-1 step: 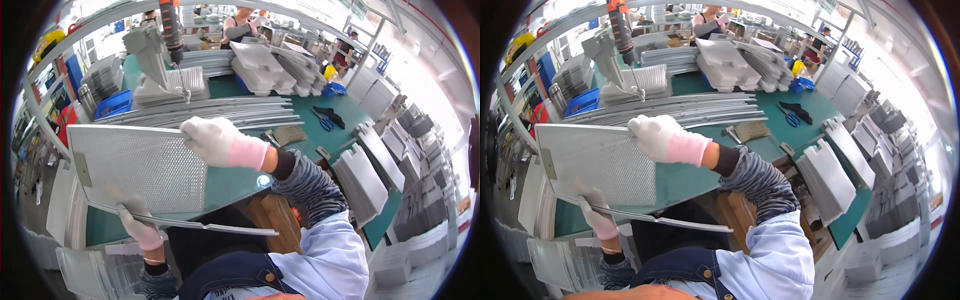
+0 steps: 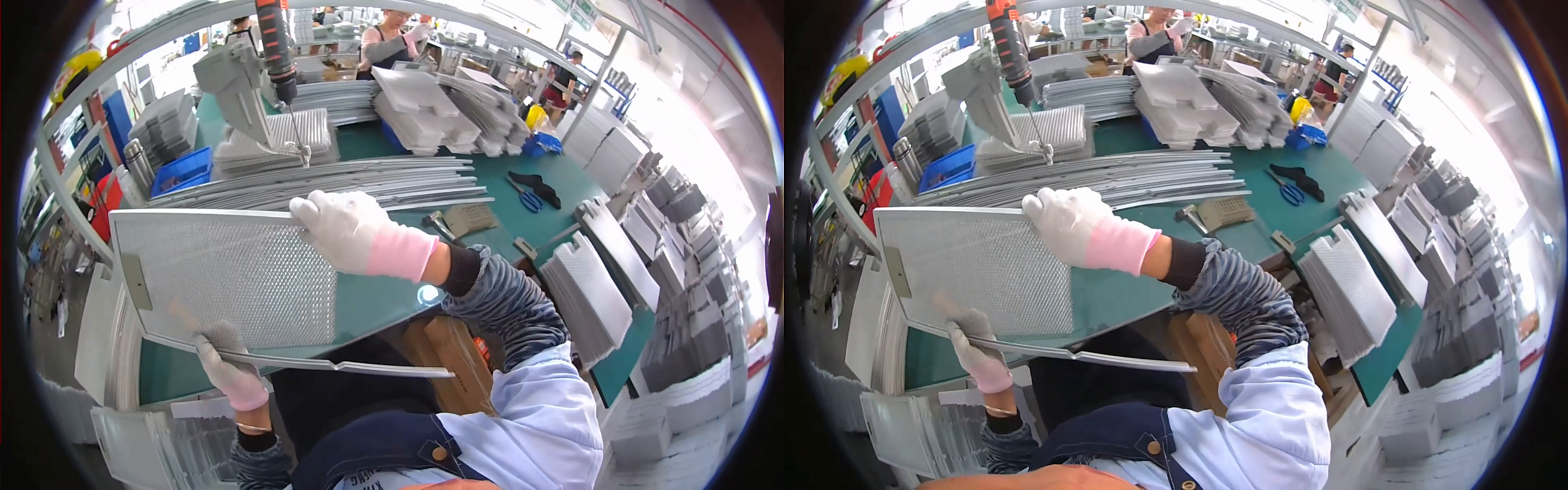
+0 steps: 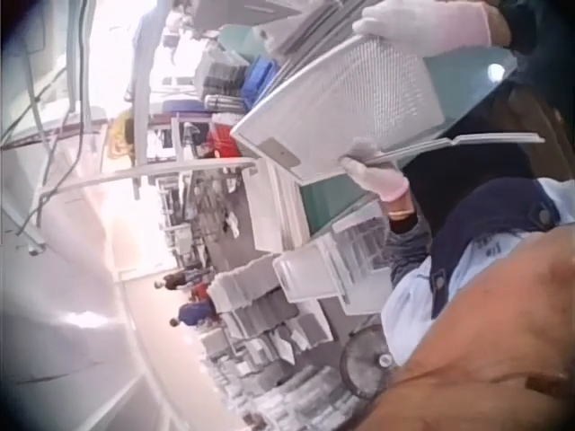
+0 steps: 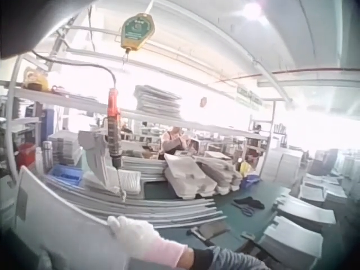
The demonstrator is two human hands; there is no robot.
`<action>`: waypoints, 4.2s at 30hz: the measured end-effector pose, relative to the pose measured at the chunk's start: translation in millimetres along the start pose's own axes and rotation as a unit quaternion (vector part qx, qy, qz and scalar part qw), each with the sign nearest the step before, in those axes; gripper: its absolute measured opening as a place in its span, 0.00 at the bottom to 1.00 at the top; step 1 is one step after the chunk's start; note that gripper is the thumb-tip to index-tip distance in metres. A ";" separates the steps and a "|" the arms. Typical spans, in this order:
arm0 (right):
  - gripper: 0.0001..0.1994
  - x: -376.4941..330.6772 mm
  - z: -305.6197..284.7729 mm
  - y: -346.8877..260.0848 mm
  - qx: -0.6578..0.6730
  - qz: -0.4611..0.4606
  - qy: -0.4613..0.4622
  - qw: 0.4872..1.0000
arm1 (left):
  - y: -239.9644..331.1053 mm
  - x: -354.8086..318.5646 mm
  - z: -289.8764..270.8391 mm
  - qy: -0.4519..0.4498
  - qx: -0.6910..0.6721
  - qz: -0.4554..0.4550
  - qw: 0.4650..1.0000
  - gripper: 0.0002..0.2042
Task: Assemble metal mesh filters by fitting components and using a power drill.
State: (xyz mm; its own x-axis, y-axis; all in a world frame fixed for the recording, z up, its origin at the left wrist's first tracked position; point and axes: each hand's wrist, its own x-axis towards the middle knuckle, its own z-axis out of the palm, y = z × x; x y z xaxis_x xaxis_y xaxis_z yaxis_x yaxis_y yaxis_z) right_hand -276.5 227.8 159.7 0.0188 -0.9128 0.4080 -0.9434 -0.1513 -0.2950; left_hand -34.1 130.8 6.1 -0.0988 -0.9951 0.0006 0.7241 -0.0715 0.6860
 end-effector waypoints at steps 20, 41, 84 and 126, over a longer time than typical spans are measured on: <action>0.20 -191.0 97.0 -13.5 0.400 -0.065 -0.332 0.852 | 6.7 37.2 52.7 -0.634 0.495 -0.354 0.477 0.19; 0.13 -128.6 61.0 19.2 0.135 0.017 -0.265 0.955 | 19.5 -21.4 82.0 -0.672 0.626 -0.121 0.377 0.09; 0.17 -59.1 159.9 -32.9 0.167 -0.019 -0.419 0.892 | 45.9 38.5 -15.6 -0.676 0.580 -0.282 0.357 0.15; 0.08 -53.5 55.0 18.8 0.350 0.153 0.064 0.922 | 59.6 70.5 78.6 -0.342 0.245 0.218 0.881 0.15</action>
State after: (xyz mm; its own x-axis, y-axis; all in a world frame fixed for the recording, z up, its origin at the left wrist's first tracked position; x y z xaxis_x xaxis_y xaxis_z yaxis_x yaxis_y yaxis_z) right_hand -277.0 252.9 84.8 -0.2944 -0.9080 0.2981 -0.4522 -0.1424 -0.8804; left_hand -51.6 61.8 104.2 -0.3939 -0.6350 0.6646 0.4292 0.5123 0.7439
